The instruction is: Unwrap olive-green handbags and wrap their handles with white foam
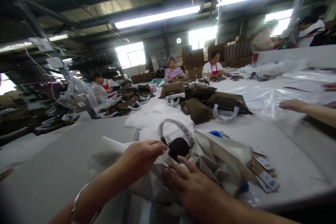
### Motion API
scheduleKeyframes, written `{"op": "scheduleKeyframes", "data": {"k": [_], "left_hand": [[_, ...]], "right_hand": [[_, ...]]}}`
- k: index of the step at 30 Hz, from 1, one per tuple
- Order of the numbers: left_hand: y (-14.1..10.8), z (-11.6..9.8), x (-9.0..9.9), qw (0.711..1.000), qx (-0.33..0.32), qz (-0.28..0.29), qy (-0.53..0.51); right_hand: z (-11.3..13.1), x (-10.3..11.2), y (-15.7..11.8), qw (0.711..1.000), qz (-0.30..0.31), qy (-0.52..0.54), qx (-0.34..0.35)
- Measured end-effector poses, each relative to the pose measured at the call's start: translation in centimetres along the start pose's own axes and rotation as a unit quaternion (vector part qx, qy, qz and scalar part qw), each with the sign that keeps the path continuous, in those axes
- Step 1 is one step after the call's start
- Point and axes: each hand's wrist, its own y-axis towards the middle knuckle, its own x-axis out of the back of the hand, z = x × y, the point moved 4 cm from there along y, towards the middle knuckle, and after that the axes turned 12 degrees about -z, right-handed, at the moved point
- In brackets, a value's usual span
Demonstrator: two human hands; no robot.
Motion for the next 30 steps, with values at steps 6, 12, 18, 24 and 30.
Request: {"op": "scheduleKeyframes", "data": {"k": [6, 12, 18, 24, 30], "left_hand": [[3.1, 1.9, -5.0, 0.974, -0.128, 0.186, -0.024], [4.1, 5.0, -4.4, 0.990, 0.065, 0.063, 0.113], [2.9, 4.3, -6.5, 0.985, 0.113, 0.079, 0.102], [3.1, 7.0, -5.1, 0.954, 0.196, 0.214, -0.077], [4.1, 14.9, -7.3, 0.911, 0.296, 0.279, -0.068]], "right_hand": [[-0.4, 3.2, 0.0, 0.996, -0.087, 0.024, -0.001], [-0.9, 3.4, -0.8, 0.998, -0.060, 0.000, 0.012], [-1.3, 0.3, -2.4, 0.995, 0.045, 0.054, -0.066], [-0.9, -1.8, -3.9, 0.996, 0.020, 0.054, -0.062], [0.3, -3.0, -4.3, 1.000, 0.017, 0.009, 0.002]]}}
